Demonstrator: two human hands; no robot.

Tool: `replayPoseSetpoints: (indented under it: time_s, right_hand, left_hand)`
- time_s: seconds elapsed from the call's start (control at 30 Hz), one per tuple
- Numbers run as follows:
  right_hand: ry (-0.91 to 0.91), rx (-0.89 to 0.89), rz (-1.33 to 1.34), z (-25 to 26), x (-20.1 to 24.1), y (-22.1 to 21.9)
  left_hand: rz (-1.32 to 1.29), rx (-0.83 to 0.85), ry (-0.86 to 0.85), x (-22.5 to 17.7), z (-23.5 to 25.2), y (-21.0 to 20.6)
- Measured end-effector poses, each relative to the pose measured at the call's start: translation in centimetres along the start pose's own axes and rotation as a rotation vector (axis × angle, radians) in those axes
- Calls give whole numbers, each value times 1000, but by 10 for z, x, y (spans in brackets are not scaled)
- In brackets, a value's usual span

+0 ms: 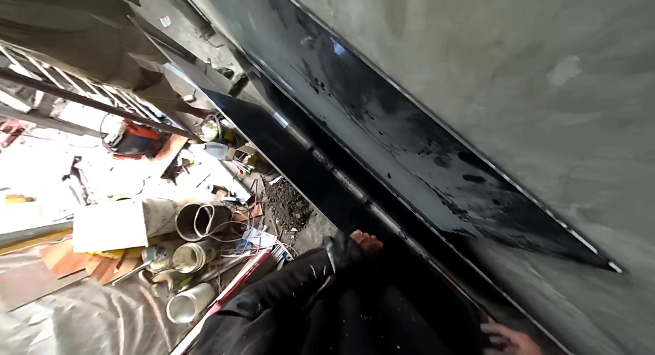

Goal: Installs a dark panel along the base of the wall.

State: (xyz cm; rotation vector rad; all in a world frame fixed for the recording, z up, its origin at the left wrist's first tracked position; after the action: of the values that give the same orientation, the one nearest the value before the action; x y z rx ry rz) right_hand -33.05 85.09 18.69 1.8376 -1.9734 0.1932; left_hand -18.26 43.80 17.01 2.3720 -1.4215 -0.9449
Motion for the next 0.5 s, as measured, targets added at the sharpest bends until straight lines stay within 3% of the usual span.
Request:
replayPoseSetpoints:
  time_s: [0.07,0.1,0.17,0.3,0.5]
  right_hand:
    - [20,-103,-67,19,-18,16]
    - [33,-149,-116,29,-26,24]
    - [54,-217,-192,50,-34,36]
    - [69,-269,-174,74,-23,42]
    - [131,-335,-53,103,-12,18]
  left_hand:
    - [-71,204,23,-6,8,24]
    - [-110,218,2,-5,17,28]
    - [-174,155,-19,4,38,32]
    - [-196,26,168,12,70,50]
    - [-186,-127,297,59,104,59]
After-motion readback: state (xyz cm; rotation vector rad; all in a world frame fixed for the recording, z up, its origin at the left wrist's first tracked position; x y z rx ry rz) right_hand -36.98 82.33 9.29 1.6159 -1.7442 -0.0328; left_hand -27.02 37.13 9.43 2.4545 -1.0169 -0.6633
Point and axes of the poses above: each hand's wrist, its own z-axis towards the middle knuckle, its own y-axis out of the back of the hand, x = y × z, the point moved 1 cm from there along z, towards the middle knuckle, and after that the axes turned 4 degrees about z, right-handed, at the moved point
